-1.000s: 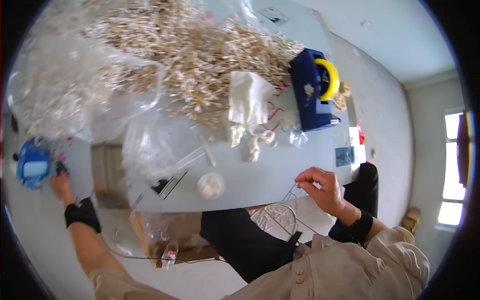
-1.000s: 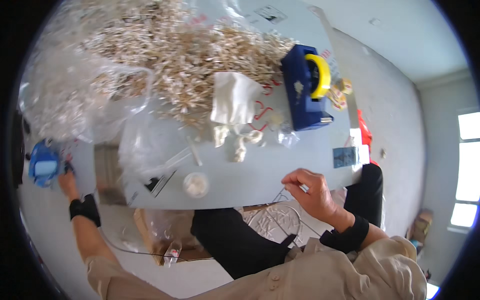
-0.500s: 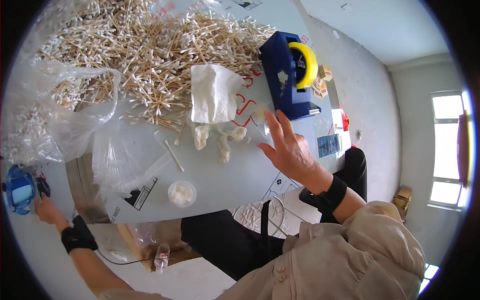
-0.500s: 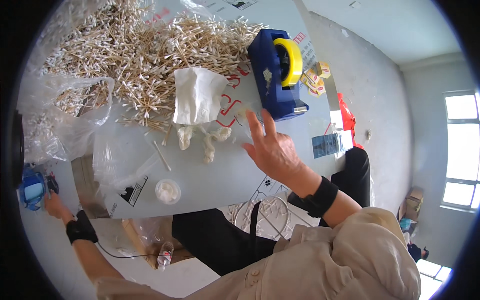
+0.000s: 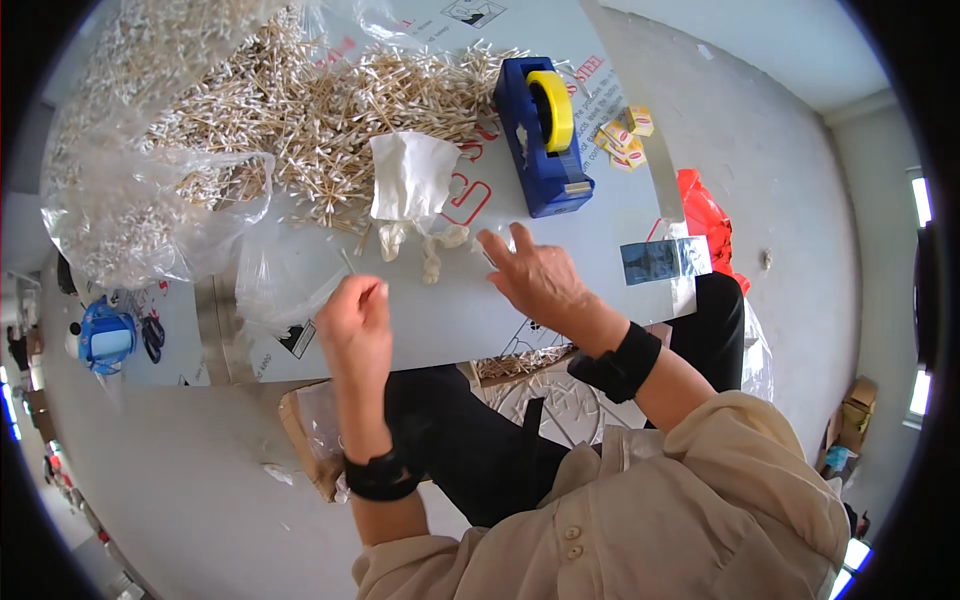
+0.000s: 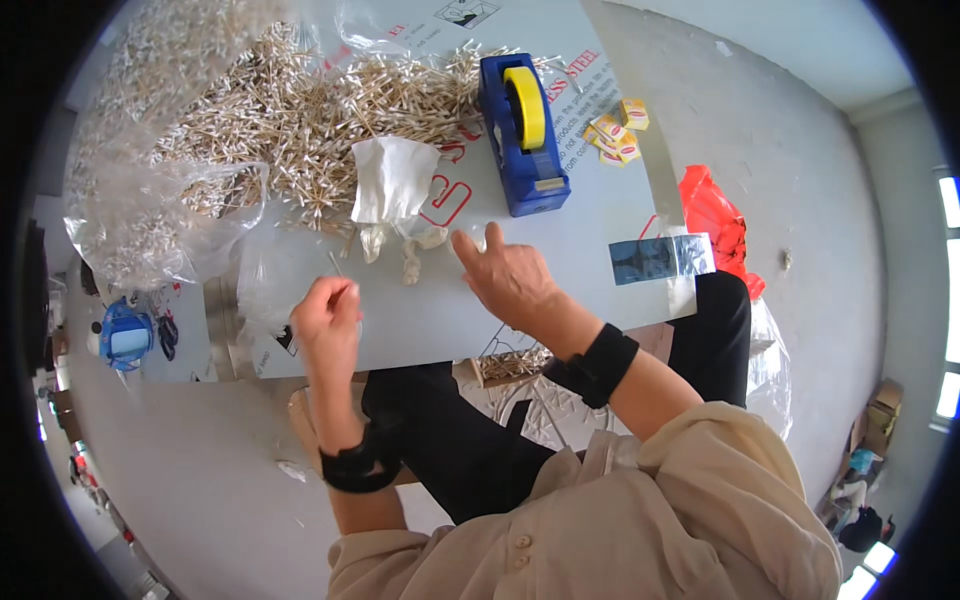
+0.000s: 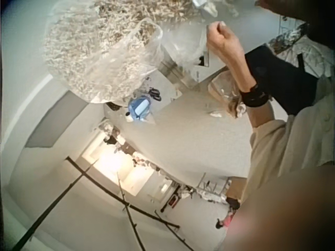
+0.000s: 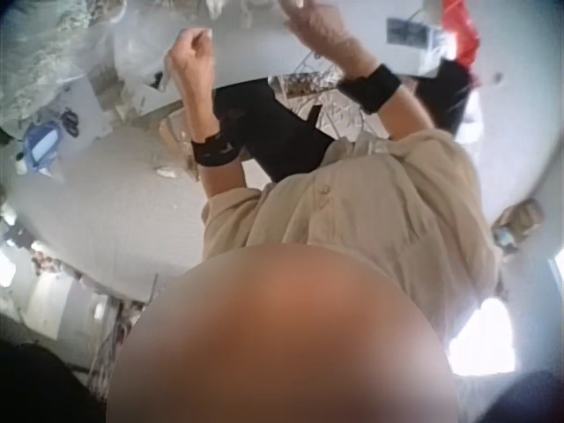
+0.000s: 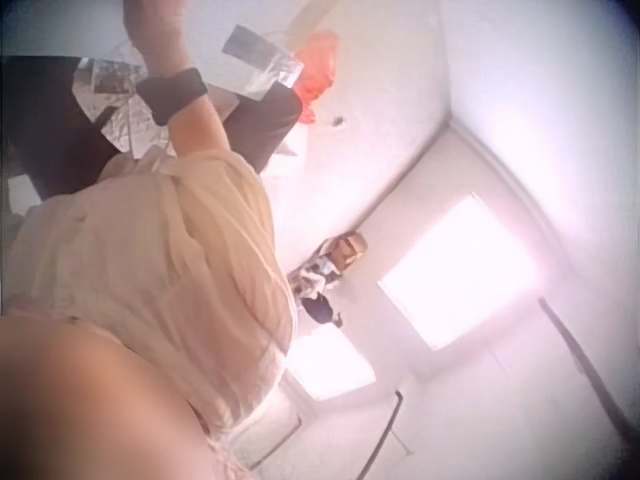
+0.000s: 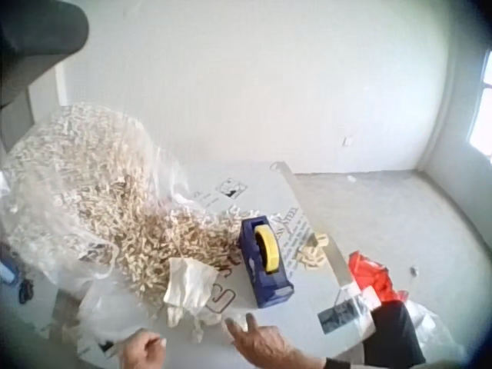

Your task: The recorder is packaging and organizing cotton swabs into small plastic bags and containers.

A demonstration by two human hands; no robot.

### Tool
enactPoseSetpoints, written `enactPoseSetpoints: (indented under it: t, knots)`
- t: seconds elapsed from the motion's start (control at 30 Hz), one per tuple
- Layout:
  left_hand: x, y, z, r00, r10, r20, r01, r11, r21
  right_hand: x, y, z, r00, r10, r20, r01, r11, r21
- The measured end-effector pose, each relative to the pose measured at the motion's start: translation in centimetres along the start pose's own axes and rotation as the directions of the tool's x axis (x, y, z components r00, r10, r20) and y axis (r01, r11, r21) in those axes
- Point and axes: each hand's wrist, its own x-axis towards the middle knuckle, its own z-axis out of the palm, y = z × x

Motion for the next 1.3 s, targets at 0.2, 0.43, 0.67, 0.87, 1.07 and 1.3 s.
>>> enactPoseSetpoints:
  t: [0.2, 0.43, 0.67, 0.87, 1.07, 1.3]
  knots:
    - [3.8, 1.6, 4.7, 0.988, 0.014, -0.154, 0.034, 0.952, 0.306, -4.0, 1.8, 0.8, 0.959, -0.156, -0.236, 0.168, 0.985, 0.034]
    - [11.9, -1.2, 4.3, 0.945, -0.06, -0.322, 0.161, 0.941, 0.297, -5.3, 2.4, 1.2, 0.953, -0.214, -0.213, 0.224, 0.974, 0.022]
    - [15.0, 0.4, 4.0, 0.945, -0.327, 0.001, 0.275, 0.791, -0.546, -5.6, 3.1, 0.7, 0.976, -0.184, -0.12, 0.199, 0.971, 0.13]
    - [14.5, 0.5, 4.4, 0.961, -0.229, 0.155, 0.277, 0.813, -0.512, -5.2, 2.9, 0.9, 0.979, -0.178, -0.103, 0.193, 0.969, 0.154]
    - [14.6, 0.2, 1.8, 0.958, -0.222, -0.181, 0.028, 0.701, -0.713, -5.1, 2.5, 1.1, 0.974, -0.188, -0.122, 0.206, 0.967, 0.151]
    - [13.1, 0.7, 3.8, 0.996, -0.065, -0.065, 0.012, 0.796, -0.606, -5.3, 2.4, 1.7, 0.972, -0.178, -0.154, 0.197, 0.973, 0.121]
